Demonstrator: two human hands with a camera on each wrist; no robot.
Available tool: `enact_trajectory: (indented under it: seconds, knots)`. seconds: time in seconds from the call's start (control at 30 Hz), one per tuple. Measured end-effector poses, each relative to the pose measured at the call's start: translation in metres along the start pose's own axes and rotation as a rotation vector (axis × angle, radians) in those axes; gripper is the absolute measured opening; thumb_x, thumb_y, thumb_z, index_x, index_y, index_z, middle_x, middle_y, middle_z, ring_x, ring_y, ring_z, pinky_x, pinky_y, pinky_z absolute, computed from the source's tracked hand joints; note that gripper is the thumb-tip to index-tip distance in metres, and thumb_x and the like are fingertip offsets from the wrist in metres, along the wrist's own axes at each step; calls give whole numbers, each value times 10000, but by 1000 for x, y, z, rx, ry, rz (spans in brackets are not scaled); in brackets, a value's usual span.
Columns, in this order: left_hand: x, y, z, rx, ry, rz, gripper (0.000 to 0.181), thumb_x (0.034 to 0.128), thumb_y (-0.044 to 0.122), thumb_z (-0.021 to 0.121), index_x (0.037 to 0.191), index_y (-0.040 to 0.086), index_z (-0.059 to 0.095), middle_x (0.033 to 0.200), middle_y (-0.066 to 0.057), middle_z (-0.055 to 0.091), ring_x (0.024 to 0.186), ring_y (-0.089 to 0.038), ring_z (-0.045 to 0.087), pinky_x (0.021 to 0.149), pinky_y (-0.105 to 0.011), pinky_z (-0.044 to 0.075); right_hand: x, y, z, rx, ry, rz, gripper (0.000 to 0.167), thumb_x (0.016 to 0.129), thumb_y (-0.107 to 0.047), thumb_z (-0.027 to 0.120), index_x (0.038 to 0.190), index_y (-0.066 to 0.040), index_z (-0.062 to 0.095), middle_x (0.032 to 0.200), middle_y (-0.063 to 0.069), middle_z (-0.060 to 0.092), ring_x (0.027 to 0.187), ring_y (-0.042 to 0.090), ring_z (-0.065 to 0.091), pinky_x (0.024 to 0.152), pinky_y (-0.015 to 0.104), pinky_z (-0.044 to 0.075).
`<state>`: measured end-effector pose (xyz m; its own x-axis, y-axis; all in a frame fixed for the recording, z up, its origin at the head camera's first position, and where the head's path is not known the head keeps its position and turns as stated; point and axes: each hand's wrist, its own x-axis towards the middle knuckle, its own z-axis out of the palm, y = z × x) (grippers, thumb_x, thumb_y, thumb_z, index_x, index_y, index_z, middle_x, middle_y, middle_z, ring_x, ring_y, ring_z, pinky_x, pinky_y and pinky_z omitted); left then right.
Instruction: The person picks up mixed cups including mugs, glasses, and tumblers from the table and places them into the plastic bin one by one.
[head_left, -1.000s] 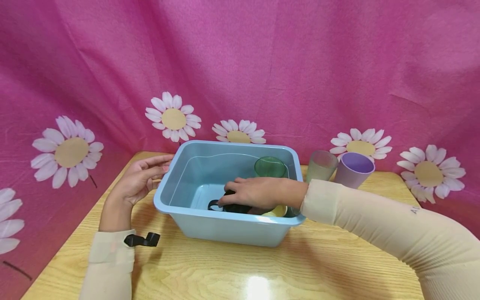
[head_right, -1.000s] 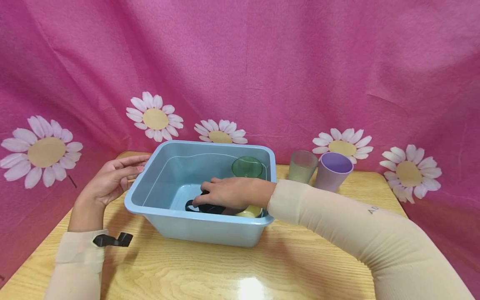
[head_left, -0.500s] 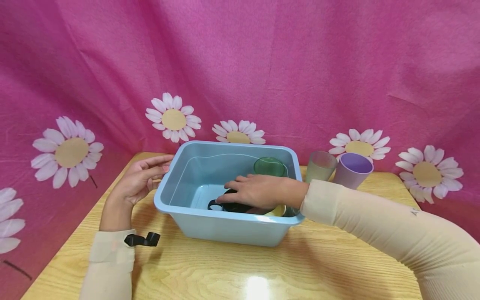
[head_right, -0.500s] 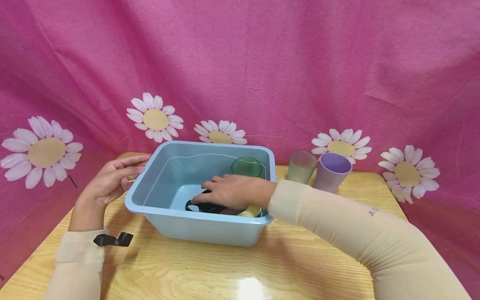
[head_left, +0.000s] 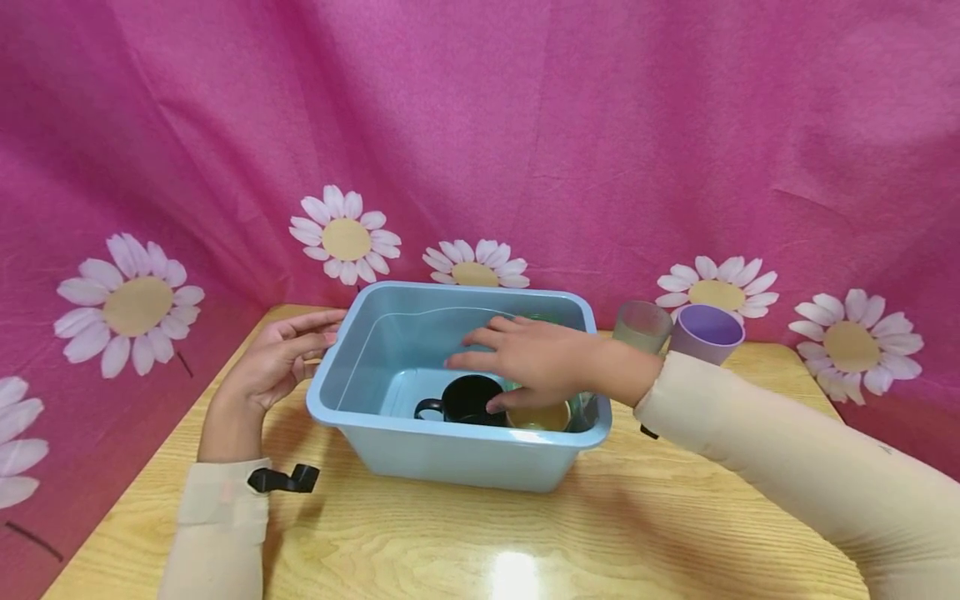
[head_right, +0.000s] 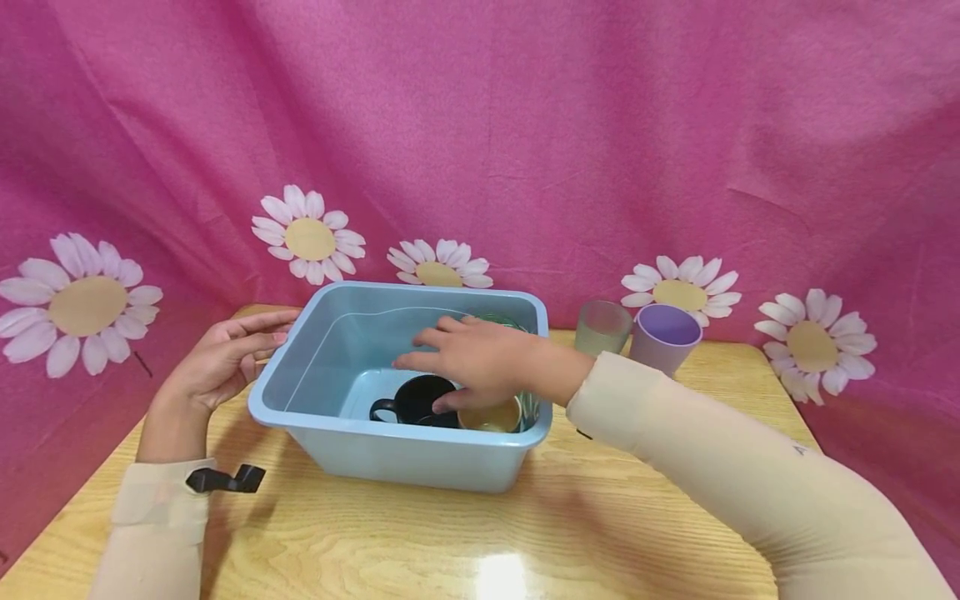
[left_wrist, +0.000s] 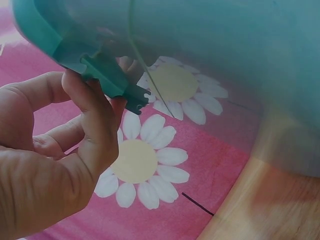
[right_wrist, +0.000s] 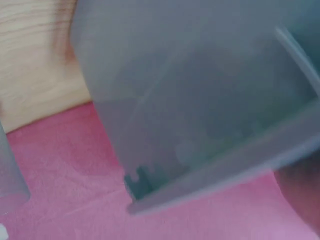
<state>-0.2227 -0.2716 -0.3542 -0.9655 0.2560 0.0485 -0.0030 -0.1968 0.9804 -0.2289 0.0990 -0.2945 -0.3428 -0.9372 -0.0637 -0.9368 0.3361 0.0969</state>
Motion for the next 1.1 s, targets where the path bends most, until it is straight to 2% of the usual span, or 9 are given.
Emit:
enact_trajectory:
  seconds: [0.2,0.5,0.63,0.77,1.1]
  knots:
    - [-2,1,0,-4,-2,1,264,1010,-4,597,1164,126,767,1028,-10,764,814,-160,742,716,-300,624,-24,8,-15,3,99,50,676,975,-457,684,1558,-251,411,1503,73,487,1331,270,463,1086,490,446]
    - [-1,1,3,-10,6,0,277,1004,-28,590,1174,110,761,1026,-15,765,808,-154,736,715,-305,625,-79,35,-22,45,264,147,644,942,-396,748,1501,-202,494,1431,86,552,1253,293,526,1028,513,471]
    - [-2,1,3,-11,7,-1,284,1005,-34,582,1168,112,763,1023,-13,763,807,-151,734,711,-303,624,-103,47,-18,54,304,211,627,927,-341,774,1469,-145,529,1396,76,579,1204,279,541,991,497,473]
    - [-2,2,3,-14,2,2,285,1006,-36,580,1166,113,762,1028,-12,761,813,-148,733,711,-303,624,-126,61,-10,58,320,299,612,923,-313,778,1458,-130,545,1385,73,585,1226,289,537,1008,514,460]
    - [-2,1,2,-21,-2,0,289,1005,-41,579,1169,112,763,1013,-18,762,801,-156,736,714,-308,626,-174,104,22,64,341,423,585,879,-198,809,1391,-32,578,1306,182,612,1191,378,568,1019,562,436]
